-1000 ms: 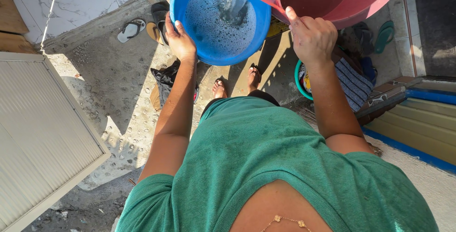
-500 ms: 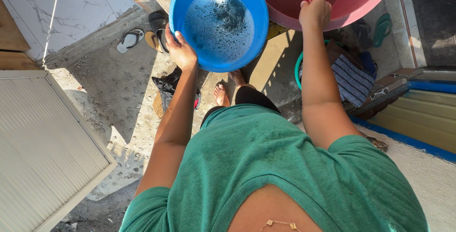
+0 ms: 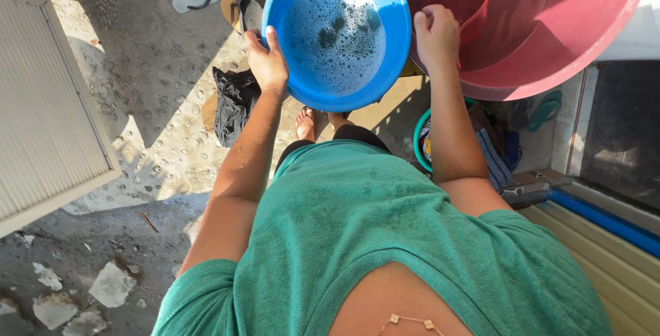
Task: The person carries a blue bucket, scoops water from a large pink basin into it, walks to an outdoor area, and pours the water into a concrete trough near a white duck before returning to empty the rest of the basin.
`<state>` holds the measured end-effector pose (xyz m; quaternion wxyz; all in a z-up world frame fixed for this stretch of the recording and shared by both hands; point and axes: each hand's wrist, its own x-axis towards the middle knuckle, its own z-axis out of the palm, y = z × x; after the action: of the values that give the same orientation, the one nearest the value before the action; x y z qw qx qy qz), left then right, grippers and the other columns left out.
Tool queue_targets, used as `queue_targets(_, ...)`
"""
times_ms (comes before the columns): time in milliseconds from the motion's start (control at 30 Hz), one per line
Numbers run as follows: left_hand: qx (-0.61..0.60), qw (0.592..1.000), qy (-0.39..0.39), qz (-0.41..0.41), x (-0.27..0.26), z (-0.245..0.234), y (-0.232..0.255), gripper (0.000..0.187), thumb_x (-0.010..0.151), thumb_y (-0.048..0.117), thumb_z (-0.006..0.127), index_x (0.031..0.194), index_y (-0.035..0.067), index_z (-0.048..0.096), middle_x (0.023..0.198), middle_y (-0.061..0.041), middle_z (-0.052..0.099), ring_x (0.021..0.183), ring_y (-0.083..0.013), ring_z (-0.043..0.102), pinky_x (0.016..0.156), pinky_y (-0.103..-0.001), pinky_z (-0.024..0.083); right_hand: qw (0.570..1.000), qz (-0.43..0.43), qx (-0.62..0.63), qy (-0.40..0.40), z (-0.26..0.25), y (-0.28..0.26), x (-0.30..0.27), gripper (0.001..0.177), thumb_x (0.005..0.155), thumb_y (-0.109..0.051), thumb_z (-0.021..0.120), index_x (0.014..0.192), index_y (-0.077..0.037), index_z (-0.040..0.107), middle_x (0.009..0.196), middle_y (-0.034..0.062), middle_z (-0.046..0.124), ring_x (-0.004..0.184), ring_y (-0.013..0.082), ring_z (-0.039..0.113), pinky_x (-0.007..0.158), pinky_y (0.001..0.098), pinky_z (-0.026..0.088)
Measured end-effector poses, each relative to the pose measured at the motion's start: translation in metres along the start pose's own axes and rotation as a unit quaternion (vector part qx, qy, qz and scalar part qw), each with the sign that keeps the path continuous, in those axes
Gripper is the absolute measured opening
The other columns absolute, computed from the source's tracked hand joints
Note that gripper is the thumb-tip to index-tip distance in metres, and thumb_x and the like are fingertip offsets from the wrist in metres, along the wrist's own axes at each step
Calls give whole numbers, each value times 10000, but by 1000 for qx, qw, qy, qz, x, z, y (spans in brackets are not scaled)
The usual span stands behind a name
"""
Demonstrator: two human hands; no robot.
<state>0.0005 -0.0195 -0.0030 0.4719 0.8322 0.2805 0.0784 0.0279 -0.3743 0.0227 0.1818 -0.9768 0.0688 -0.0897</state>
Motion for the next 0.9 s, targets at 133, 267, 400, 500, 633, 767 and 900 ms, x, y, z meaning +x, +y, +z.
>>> queue_targets(133, 6, 999, 28, -41, -4, -2, 1, 413, 1006, 474, 615, 959, 65, 575, 759, -99, 659, 672, -239, 643, 682, -400, 530, 968, 61, 204, -135, 7, -42, 16, 261, 909, -199, 749, 981, 6, 605, 823, 149, 700, 718, 222, 707, 671, 363, 551)
queue_targets(267, -6, 997, 15, -72, -7, -3, 4, 506, 966, 542, 656, 817, 62, 593, 650, -97, 630, 611, -236, 628, 669, -392, 531, 953, 35, 276, -121, 19, -38, 17, 136, 868, -68, 711, 937, -17, 605, 844, 108, 689, 718, 176, 697, 652, 336, 550)
queue_targets(400, -72, 993, 16, -95, -15, -7, 4, 491, 918, 554, 678, 793, 82, 618, 586, -57, 621, 567, -188, 620, 622, -364, 526, 898, 37, 415, -139, 32, -21, 17, 96, 883, 34, 658, 957, -4, 609, 864, 47, 661, 769, 108, 613, 720, 284, 531)
queue_targets(500, -112, 987, 33, -106, -28, -17, -7, 535, 921, 546, 707, 763, 51, 579, 595, -51, 594, 563, -153, 562, 588, -346, 517, 873, 10, 460, -160, 37, -20, 24, 131, 874, 89, 649, 952, -6, 604, 882, 20, 657, 786, 90, 592, 742, 258, 519)
queue_targets(633, -186, 969, 81, -139, -62, -42, -28, 482, 922, 516, 706, 783, 65, 611, 617, -49, 599, 580, -121, 543, 576, -341, 503, 875, -34, 437, -208, 36, -46, 22, 190, 851, 154, 663, 944, -1, 604, 901, 23, 664, 802, 87, 597, 747, 240, 514)
queue_targets(767, -191, 951, 133, -205, -99, -85, -56, 517, 925, 517, 706, 773, 41, 572, 613, -73, 578, 574, -140, 533, 575, -358, 498, 858, -50, 427, -282, 40, -96, 4, 213, 829, 164, 668, 935, -5, 592, 886, 25, 647, 785, 88, 597, 733, 245, 503)
queue_targets(900, -213, 928, 165, -256, -138, -140, -99, 512, 920, 525, 689, 777, 44, 585, 605, -77, 586, 561, -161, 580, 590, -358, 506, 861, -72, 374, -337, 58, -156, -37, 229, 818, 149, 692, 951, -23, 617, 909, 33, 679, 798, 96, 627, 753, 244, 518)
